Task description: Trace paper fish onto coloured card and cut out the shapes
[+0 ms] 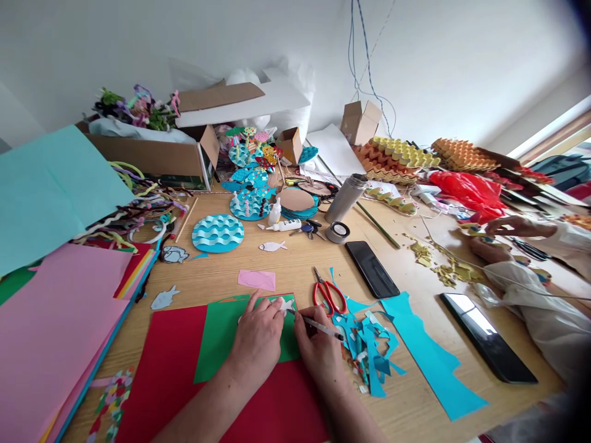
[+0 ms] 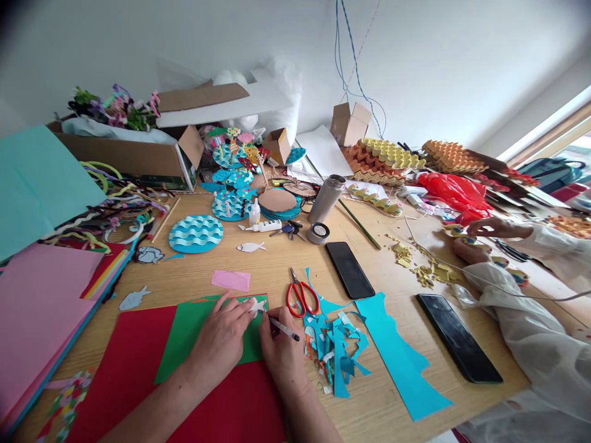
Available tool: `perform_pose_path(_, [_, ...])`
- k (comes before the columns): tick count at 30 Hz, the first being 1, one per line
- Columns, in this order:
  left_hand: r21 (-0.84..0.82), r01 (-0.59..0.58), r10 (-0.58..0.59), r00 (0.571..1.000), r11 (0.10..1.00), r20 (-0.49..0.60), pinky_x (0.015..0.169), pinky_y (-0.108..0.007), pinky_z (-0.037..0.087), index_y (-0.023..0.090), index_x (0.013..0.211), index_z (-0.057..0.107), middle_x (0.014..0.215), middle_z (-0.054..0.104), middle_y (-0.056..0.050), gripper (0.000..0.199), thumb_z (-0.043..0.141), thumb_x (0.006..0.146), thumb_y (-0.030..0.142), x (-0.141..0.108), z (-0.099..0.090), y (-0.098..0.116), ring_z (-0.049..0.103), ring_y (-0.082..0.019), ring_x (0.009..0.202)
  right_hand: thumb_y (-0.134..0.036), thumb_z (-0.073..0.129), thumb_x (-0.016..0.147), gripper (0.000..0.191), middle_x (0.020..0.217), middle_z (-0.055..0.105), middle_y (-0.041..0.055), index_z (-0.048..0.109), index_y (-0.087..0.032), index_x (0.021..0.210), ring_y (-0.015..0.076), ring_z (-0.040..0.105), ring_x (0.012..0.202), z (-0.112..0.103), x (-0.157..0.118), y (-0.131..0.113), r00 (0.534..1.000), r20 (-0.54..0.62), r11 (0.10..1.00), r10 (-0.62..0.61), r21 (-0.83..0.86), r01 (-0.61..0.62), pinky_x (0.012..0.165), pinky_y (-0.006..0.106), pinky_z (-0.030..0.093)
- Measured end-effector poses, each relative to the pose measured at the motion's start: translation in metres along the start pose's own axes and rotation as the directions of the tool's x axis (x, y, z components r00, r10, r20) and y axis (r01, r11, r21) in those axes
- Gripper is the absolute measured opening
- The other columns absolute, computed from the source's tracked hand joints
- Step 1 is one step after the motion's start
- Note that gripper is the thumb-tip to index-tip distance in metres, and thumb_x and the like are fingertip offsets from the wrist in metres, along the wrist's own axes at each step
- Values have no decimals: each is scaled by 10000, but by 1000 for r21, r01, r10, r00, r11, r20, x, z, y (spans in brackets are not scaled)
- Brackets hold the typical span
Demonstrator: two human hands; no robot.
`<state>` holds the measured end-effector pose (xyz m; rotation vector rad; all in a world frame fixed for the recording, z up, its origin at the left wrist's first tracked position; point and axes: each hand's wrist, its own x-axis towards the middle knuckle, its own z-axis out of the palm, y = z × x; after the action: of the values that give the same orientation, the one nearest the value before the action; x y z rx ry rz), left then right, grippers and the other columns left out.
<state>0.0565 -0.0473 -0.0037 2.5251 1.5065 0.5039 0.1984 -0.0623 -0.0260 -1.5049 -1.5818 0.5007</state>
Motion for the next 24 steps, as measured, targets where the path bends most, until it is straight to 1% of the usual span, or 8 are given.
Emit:
perform_pose_path(7, [-19, 6, -5, 999, 1000, 46, 1082, -480, 335, 170, 1022, 695, 1183, 675, -67, 347, 400, 885, 48, 1, -5, 2, 594, -225, 1050, -299, 507, 900, 171, 653, 586, 5, 550, -200, 768, 133, 528, 564, -1, -1, -1, 1000, 0, 999, 2, -41, -2, 538, 246, 417])
perform_pose_path(14, [-18, 15, -13, 994, 1000, 105, 1104, -478, 297, 158, 1054, 672, 1222, 646, -96, 361, 420, 837, 19, 0, -7, 3, 572, -229, 1099, -332, 503, 900, 211, 612, 562, -11, 537, -199, 740, 125, 511, 524, -3, 0, -2, 999, -13, 998, 37, -47, -37, 500, 234, 391])
perform_pose_path(19, [8, 14, -15, 991, 1000, 133, 1118, -487, 270, 141, 1014, 663, 1222, 642, -95, 354, 408, 813, 0, 1, -8, 4, 572, -236, 1068, -338, 501, 901, 209, 615, 557, -18, 531, -198, 748, 116, 500, 512, -3, 0, -2, 998, -20, 998, 55, -15, -56, 480, 224, 379])
perform_pose_path(21, [15, 17, -19, 991, 1000, 130, 1118, -482, 269, 142, 1057, 648, 1223, 641, -87, 377, 401, 813, -3, 1, -6, 4, 573, -232, 1054, -333, 502, 901, 206, 613, 553, -19, 528, -198, 747, 114, 495, 509, -3, 0, -2, 998, -18, 998, 57, -9, -57, 475, 223, 375])
perform_pose_path(24, [20, 17, -19, 992, 1000, 123, 1113, -469, 277, 160, 1217, 584, 1250, 625, -65, 458, 403, 823, 13, 0, -4, 4, 561, -231, 1069, -324, 505, 897, 200, 608, 552, -18, 527, -200, 742, 114, 491, 505, -3, 1, -3, 998, -19, 998, 61, -5, -61, 468, 223, 371])
